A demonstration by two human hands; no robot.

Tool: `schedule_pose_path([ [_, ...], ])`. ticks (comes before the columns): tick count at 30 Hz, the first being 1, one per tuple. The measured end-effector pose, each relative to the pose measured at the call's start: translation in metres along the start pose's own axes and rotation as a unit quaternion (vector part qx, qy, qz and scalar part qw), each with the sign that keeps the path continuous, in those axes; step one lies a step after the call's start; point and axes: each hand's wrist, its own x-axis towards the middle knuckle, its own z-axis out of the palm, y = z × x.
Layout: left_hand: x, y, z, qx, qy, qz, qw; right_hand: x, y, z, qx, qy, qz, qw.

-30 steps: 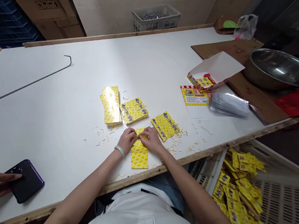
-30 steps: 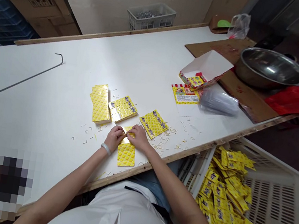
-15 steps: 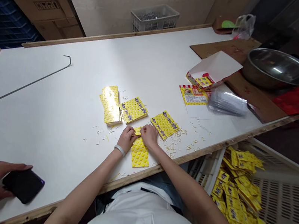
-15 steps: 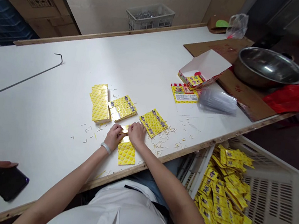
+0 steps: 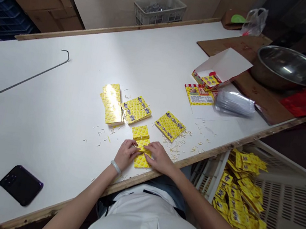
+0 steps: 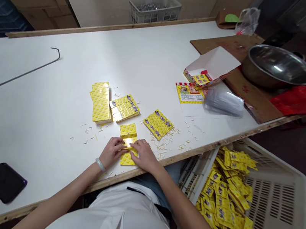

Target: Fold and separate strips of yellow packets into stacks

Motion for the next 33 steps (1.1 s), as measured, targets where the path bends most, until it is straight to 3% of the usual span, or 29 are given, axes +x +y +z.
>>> schedule_pose_path([
  [9, -0.001, 0.001, 0.003, 0.008, 0.002, 0.009, 1.0, 0.006, 0.006, 0.012, -0.02, -0.009, 0.013, 1.0],
  [17, 0.0, 0.004, 0.005, 0.027, 0.013, 0.008, 1.0, 0.015, -0.009, 0.03, -0.005, 0.047, 0.235, 0.971],
  [21, -0.002, 0.003, 0.005, 0.043, 0.009, 0.011, 0.999, 0.019, -0.016, 0.033, -0.005, 0.056, 0.295, 0.954],
  [27, -0.001, 0.004, 0.005, 0.032, -0.003, 0.027, 0.999, 0.023, -0.02, 0.043, -0.05, 0.098, 0.302, 0.947],
  [33, 0.003, 0.006, 0.01, 0.064, 0.045, 0.058, 0.995, 0.016, -0.002, 0.034, -0.022, 0.171, 0.224, 0.959],
])
